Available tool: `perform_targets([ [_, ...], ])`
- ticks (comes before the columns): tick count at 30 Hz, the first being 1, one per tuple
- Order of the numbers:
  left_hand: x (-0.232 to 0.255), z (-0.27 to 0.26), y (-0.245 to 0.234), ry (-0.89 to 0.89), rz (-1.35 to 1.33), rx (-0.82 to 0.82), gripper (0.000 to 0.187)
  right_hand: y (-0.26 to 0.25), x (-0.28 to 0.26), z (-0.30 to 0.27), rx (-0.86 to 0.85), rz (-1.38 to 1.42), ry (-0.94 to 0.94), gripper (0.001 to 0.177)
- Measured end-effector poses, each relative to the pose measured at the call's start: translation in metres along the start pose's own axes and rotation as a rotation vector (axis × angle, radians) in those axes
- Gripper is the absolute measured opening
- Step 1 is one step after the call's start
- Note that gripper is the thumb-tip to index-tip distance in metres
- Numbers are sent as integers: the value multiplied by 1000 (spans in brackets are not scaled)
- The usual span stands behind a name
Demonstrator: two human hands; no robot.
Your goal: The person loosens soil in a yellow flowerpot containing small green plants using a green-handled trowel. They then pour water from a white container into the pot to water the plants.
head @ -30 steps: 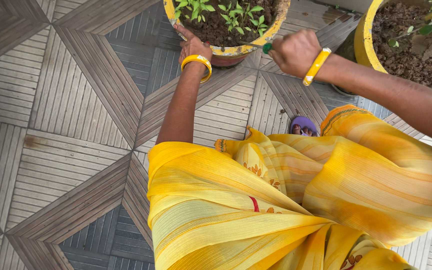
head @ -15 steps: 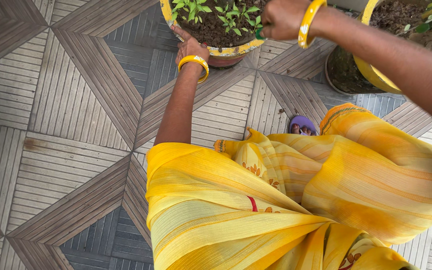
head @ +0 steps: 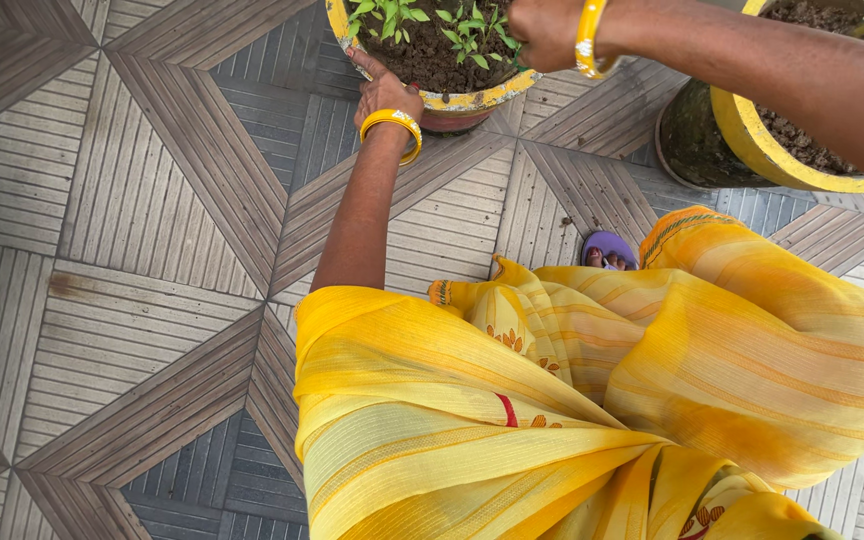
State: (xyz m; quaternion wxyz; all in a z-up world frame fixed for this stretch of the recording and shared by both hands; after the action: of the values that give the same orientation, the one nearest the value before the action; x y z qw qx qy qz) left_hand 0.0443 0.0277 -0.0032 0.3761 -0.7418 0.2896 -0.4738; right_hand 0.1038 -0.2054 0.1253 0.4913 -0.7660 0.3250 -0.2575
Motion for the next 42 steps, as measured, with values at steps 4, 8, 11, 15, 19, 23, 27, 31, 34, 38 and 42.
perform_targets([
  [4, 5, -5, -5, 0, 2, -24, 120, -10, 4, -24, 45, -53, -47, 31],
  [8, 3, -5, -8, -16, -5, -39, 121, -4, 31, -6, 88, 195, -96, 21],
  [11, 3, -2, -4, -3, 13, -20, 122, -1, 49, 0, 91, 305, -30, 22],
  [15, 2, -1, -4, -12, 15, -23, 121, 4, 25, -8, 19, -85, 2, 26],
  [19, 3, -7, -7, -5, -2, -44, 120, 14, 39, 6, 93, 91, -79, 21],
  [23, 4, -5, -8, -8, 13, -49, 119, 12, 57, 4, 213, 298, -48, 20],
  [27, 4, -5, -8, -8, 8, -24, 119, 11, 27, -7, 105, -71, -5, 23],
  [31, 5, -7, -8, -10, 9, -24, 119, -6, 23, -4, 156, 48, -88, 20],
  [34, 4, -6, -10, -7, -10, -20, 121, -19, 35, -7, 155, 117, -73, 26],
  [38, 4, -6, -8, -7, -1, -24, 121, -33, 5, -23, 91, -171, -71, 28],
  [42, 4, -5, -8, -22, 5, -32, 121, -49, -12, -26, 64, -173, -38, 26],
])
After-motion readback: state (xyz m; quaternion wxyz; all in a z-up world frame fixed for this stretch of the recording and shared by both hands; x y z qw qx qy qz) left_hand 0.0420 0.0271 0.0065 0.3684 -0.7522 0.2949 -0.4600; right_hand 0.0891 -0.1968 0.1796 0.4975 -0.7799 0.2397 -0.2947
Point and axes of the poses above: each hand's wrist, its own z-axis towards the middle knuckle, its own y-axis out of the palm, x = y × z, the point moved 5 cm from there along z, towards the middle knuckle, and after that the axes turned 7 degrees about y, right-handed, at the moved point
